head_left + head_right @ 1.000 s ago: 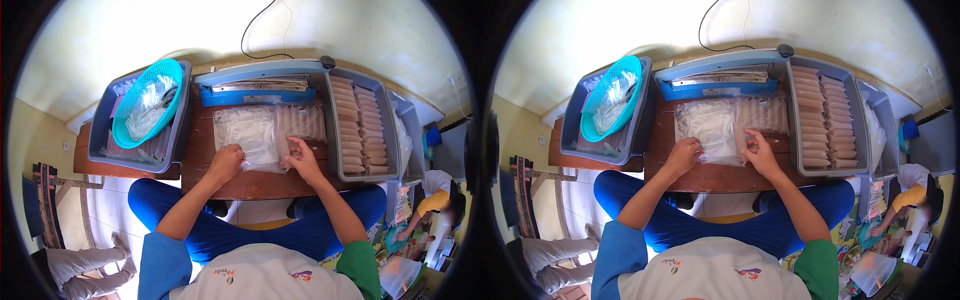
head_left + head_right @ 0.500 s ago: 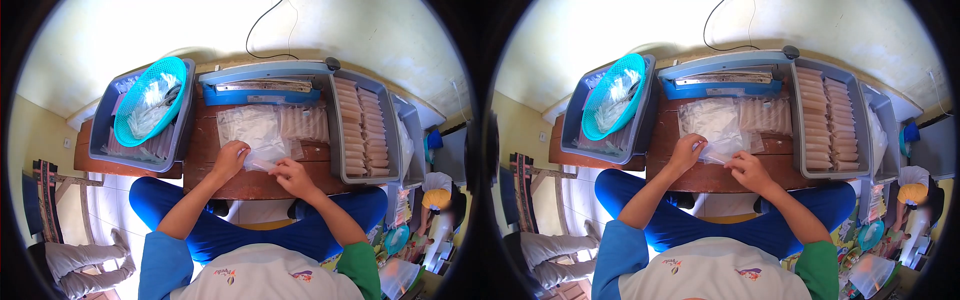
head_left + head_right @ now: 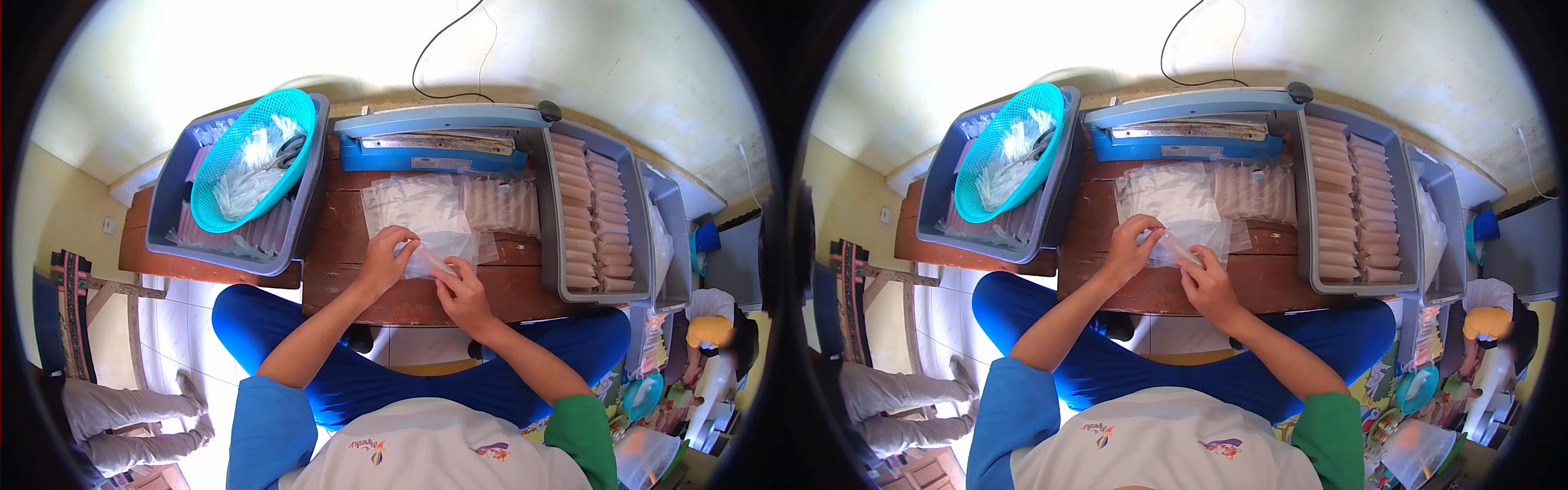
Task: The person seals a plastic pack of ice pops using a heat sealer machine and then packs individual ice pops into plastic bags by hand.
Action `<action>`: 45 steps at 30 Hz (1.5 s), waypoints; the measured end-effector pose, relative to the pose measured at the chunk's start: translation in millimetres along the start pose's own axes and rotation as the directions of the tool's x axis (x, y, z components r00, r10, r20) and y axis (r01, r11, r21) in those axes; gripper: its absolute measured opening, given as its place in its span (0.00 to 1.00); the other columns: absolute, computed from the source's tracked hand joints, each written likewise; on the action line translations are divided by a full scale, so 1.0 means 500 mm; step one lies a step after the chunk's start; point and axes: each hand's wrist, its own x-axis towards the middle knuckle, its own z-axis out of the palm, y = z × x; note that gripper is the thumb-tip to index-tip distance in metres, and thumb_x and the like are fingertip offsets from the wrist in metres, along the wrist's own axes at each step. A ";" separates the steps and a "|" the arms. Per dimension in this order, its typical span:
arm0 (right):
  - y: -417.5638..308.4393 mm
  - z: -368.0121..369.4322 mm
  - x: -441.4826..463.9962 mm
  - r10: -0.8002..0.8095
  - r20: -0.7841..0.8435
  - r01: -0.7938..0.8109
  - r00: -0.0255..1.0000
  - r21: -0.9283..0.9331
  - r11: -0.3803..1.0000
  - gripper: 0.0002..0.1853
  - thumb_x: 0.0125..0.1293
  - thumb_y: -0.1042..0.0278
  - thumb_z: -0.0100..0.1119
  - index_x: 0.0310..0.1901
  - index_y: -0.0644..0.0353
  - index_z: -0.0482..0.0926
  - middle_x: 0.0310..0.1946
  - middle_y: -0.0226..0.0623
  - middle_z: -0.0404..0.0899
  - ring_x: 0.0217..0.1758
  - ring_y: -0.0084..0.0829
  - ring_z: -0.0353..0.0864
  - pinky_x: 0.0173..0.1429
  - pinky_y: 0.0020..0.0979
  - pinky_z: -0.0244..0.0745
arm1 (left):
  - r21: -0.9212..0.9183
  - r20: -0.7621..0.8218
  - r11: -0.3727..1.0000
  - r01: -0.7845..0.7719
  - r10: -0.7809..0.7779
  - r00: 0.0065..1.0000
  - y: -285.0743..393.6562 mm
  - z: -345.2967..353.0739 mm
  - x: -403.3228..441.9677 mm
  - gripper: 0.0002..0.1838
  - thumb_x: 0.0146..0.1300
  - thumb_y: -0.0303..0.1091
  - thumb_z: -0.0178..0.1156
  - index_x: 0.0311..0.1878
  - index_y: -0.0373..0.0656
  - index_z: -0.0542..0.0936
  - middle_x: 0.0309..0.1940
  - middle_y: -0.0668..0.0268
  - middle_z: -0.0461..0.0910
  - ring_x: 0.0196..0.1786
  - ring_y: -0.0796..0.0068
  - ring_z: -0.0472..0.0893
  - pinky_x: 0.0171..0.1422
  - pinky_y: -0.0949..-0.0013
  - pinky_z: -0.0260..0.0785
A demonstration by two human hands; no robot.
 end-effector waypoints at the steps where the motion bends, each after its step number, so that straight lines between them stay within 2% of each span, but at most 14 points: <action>1: -0.005 0.009 -0.002 0.035 0.038 -0.035 0.999 0.014 0.999 0.14 0.58 0.82 0.60 0.46 0.63 0.82 0.50 0.49 0.74 0.43 0.45 0.82 0.44 0.35 0.79 | -0.010 -0.009 0.999 -0.031 0.031 0.999 -0.002 0.003 0.000 0.05 0.59 0.28 0.64 0.36 0.36 0.82 0.36 0.56 0.81 0.42 0.56 0.80 0.47 0.61 0.71; 4: -0.005 0.040 -0.008 0.041 0.084 -0.042 0.996 0.005 0.999 0.16 0.58 0.83 0.58 0.49 0.64 0.80 0.52 0.49 0.72 0.48 0.46 0.80 0.48 0.36 0.79 | -0.006 -0.022 0.990 -0.144 0.143 0.989 -0.003 0.009 -0.002 0.05 0.58 0.26 0.65 0.37 0.36 0.82 0.37 0.59 0.83 0.42 0.61 0.81 0.48 0.63 0.72; 8: -0.001 0.073 -0.002 0.000 0.120 0.007 0.993 -0.058 0.998 0.19 0.59 0.82 0.57 0.54 0.67 0.75 0.53 0.53 0.71 0.53 0.51 0.77 0.52 0.41 0.77 | 0.006 0.010 0.990 -0.141 0.140 0.990 -0.002 0.009 -0.003 0.05 0.58 0.26 0.65 0.37 0.36 0.82 0.37 0.59 0.82 0.43 0.60 0.81 0.49 0.63 0.72; 11: 0.005 0.080 0.012 0.031 0.168 -0.022 0.985 -0.056 0.998 0.22 0.57 0.80 0.59 0.55 0.69 0.72 0.52 0.55 0.72 0.54 0.54 0.75 0.56 0.42 0.75 | 0.000 0.022 0.992 -0.130 0.130 0.991 -0.004 0.003 -0.004 0.05 0.57 0.26 0.65 0.36 0.36 0.82 0.37 0.59 0.82 0.44 0.60 0.80 0.50 0.63 0.71; 15: 0.011 0.063 0.037 -0.010 0.183 0.024 0.983 -0.074 0.997 0.22 0.55 0.78 0.59 0.52 0.71 0.71 0.49 0.55 0.73 0.53 0.54 0.74 0.56 0.43 0.73 | 0.018 0.034 0.990 -0.141 0.140 0.990 -0.003 -0.002 -0.005 0.05 0.58 0.27 0.64 0.36 0.36 0.82 0.37 0.59 0.82 0.44 0.59 0.80 0.50 0.62 0.71; 17: 0.019 0.056 0.048 0.003 0.284 0.017 0.959 -0.068 0.998 0.23 0.54 0.78 0.57 0.54 0.72 0.70 0.46 0.55 0.75 0.54 0.54 0.73 0.60 0.44 0.70 | 0.020 0.031 0.990 -0.143 0.142 0.989 -0.003 -0.001 -0.005 0.05 0.58 0.27 0.64 0.35 0.36 0.81 0.37 0.59 0.82 0.44 0.59 0.80 0.50 0.62 0.71; 27: 0.038 0.081 0.089 -0.027 0.326 0.032 0.945 -0.008 0.999 0.17 0.55 0.75 0.62 0.48 0.65 0.76 0.44 0.51 0.77 0.47 0.53 0.76 0.53 0.47 0.73 | -0.056 -0.005 0.992 -0.109 0.109 0.994 -0.006 -0.006 -0.001 0.06 0.58 0.28 0.64 0.36 0.36 0.81 0.37 0.58 0.81 0.44 0.56 0.79 0.50 0.60 0.70; 30: 0.044 0.092 0.098 0.060 0.335 -0.060 0.940 -0.012 0.998 0.15 0.56 0.74 0.62 0.47 0.63 0.77 0.42 0.51 0.78 0.47 0.53 0.77 0.51 0.46 0.74 | -0.035 -0.010 0.991 -0.127 0.126 0.992 -0.008 -0.004 0.000 0.06 0.58 0.27 0.64 0.36 0.35 0.81 0.37 0.58 0.81 0.43 0.57 0.80 0.50 0.62 0.71; 33: 0.040 0.094 0.113 0.007 0.364 0.008 0.931 -0.042 0.999 0.15 0.58 0.71 0.61 0.48 0.62 0.78 0.44 0.50 0.78 0.51 0.53 0.75 0.56 0.47 0.72 | -0.022 -0.026 0.989 -0.144 0.143 0.989 -0.008 -0.004 0.002 0.06 0.58 0.27 0.65 0.36 0.35 0.81 0.38 0.58 0.82 0.43 0.59 0.81 0.49 0.63 0.72; 35: 0.033 0.093 0.123 0.012 0.445 0.120 0.895 -0.269 0.956 0.16 0.60 0.67 0.58 0.50 0.60 0.78 0.49 0.50 0.78 0.60 0.55 0.71 0.66 0.50 0.64 | -0.033 -0.034 0.989 -0.143 0.142 0.989 -0.007 -0.005 0.003 0.06 0.57 0.26 0.65 0.36 0.35 0.81 0.38 0.58 0.82 0.43 0.59 0.81 0.49 0.63 0.72; 36: 0.044 0.102 0.120 0.010 0.446 0.122 0.895 -0.267 0.956 0.16 0.60 0.67 0.58 0.50 0.60 0.78 0.49 0.50 0.78 0.60 0.55 0.71 0.66 0.50 0.64 | -0.039 -0.046 0.988 -0.149 0.147 0.988 -0.006 -0.006 0.004 0.06 0.57 0.26 0.65 0.36 0.35 0.81 0.39 0.58 0.82 0.43 0.59 0.81 0.50 0.63 0.72; 38: 0.067 0.123 0.111 -0.106 0.409 0.221 0.906 -0.246 0.944 0.17 0.62 0.65 0.56 0.52 0.56 0.78 0.56 0.50 0.75 0.69 0.55 0.64 0.75 0.53 0.51 | -0.045 -0.058 0.987 -0.152 0.150 0.987 -0.004 -0.007 0.004 0.06 0.57 0.26 0.65 0.36 0.35 0.81 0.39 0.57 0.82 0.44 0.59 0.81 0.50 0.63 0.72; 41: 0.086 0.134 0.110 -0.102 0.438 0.255 0.893 -0.307 0.917 0.17 0.64 0.63 0.54 0.54 0.54 0.78 0.61 0.49 0.71 0.74 0.53 0.57 0.78 0.54 0.44 | -0.042 -0.079 0.985 -0.170 0.166 0.983 -0.002 -0.008 0.003 0.06 0.57 0.27 0.65 0.36 0.35 0.81 0.38 0.58 0.80 0.43 0.57 0.79 0.48 0.62 0.71; 45: 0.110 0.158 0.113 -0.098 0.417 0.248 0.903 -0.324 0.913 0.18 0.65 0.60 0.53 0.55 0.54 0.77 0.65 0.47 0.68 0.76 0.52 0.54 0.78 0.53 0.43 | -0.007 -0.078 0.984 -0.180 0.179 0.981 -0.004 -0.008 0.002 0.06 0.57 0.27 0.65 0.36 0.36 0.81 0.38 0.59 0.80 0.44 0.58 0.79 0.48 0.62 0.72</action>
